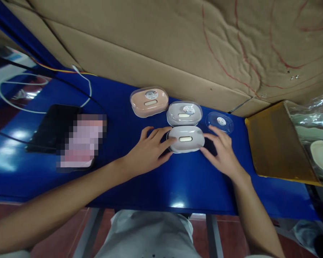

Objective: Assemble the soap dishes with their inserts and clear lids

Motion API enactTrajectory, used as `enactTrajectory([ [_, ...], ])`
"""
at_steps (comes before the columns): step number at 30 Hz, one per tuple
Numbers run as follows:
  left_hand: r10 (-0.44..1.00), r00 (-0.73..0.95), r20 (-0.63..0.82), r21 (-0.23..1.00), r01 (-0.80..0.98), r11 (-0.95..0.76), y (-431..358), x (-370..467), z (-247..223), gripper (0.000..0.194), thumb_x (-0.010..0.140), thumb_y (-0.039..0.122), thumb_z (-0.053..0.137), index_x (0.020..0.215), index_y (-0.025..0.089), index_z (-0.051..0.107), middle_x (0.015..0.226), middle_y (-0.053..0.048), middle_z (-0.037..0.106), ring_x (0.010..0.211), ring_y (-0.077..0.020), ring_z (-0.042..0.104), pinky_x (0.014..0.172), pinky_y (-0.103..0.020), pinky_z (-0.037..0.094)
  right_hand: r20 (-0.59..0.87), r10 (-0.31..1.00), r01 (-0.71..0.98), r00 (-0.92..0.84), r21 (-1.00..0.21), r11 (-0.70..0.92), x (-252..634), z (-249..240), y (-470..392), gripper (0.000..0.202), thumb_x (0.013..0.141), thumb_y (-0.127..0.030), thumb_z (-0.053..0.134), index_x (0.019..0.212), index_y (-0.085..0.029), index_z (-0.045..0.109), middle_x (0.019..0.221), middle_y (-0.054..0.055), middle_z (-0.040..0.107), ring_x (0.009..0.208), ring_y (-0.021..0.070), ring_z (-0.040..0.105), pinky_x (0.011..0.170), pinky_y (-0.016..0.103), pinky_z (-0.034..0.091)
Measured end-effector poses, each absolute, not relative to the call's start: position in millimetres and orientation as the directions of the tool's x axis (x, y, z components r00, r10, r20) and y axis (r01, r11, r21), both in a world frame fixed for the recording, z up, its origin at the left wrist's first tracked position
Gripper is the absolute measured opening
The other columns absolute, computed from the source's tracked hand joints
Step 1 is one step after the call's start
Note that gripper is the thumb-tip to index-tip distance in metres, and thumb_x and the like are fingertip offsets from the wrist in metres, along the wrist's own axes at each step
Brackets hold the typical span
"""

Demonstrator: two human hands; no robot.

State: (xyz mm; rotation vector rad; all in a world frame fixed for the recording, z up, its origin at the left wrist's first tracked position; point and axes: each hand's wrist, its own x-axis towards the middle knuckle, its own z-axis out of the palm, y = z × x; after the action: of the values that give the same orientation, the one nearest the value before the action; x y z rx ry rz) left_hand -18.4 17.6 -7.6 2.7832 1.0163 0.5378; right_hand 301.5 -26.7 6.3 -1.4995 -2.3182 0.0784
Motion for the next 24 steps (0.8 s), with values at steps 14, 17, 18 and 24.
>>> enactTrajectory([
  [14, 0.612, 0.739, 0.283, 0.284, 0.545, -0.789, 12, -16, -6, 0.033, 0.106, 0.033, 0.063, 0.136, 0.020, 0.068, 0.158, -0.022, 0.056, 0.138, -0.0401, 0.061, 0.119, -0.069, 0.038, 0.225, 0.967, 0.964, -0.123, -0.204, 0.170, 347, -4, -16, 0.067, 0.102, -0.064, 0.062, 0.158, -0.030, 0.051, 0.162, 0.018, 0.054, 0.150, 0.0416, 0.050, 0.120, 0.069, 0.034],
  [17, 0.598, 0.750, 0.283, 0.269, 0.536, -0.800, 11, -16, -6, 0.032, 0.107, 0.034, 0.062, 0.136, 0.020, 0.068, 0.158, -0.022, 0.056, 0.138, -0.0396, 0.061, 0.119, -0.069, 0.037, 0.190, 0.970, 0.958, -0.149, -0.218, 0.189, 346, -9, -15, 0.073, 0.101, -0.063, 0.063, 0.163, -0.029, 0.044, 0.170, 0.020, 0.045, 0.157, 0.0423, 0.043, 0.122, 0.071, 0.032],
  [18, 0.595, 0.753, 0.281, 0.269, 0.533, -0.802, 11, -16, -6, 0.032, 0.107, 0.034, 0.062, 0.136, 0.020, 0.068, 0.158, -0.022, 0.056, 0.138, -0.0396, 0.061, 0.119, -0.070, 0.037, 0.184, 0.971, 0.952, -0.150, -0.238, 0.192, 346, -11, -14, 0.073, 0.100, -0.063, 0.065, 0.162, -0.029, 0.046, 0.168, 0.020, 0.048, 0.156, 0.0420, 0.045, 0.121, 0.070, 0.035],
  [24, 0.599, 0.750, 0.280, 0.290, 0.529, -0.797, 10, -15, -7, 0.036, 0.107, 0.035, 0.062, 0.139, 0.020, 0.065, 0.159, -0.021, 0.057, 0.139, -0.0398, 0.060, 0.120, -0.069, 0.034, 0.247, 0.953, 0.909, -0.173, -0.332, 0.251, 334, 0, -15, 0.062, 0.098, -0.056, 0.071, 0.151, -0.027, 0.055, 0.157, 0.018, 0.059, 0.148, 0.0384, 0.055, 0.117, 0.061, 0.046],
])
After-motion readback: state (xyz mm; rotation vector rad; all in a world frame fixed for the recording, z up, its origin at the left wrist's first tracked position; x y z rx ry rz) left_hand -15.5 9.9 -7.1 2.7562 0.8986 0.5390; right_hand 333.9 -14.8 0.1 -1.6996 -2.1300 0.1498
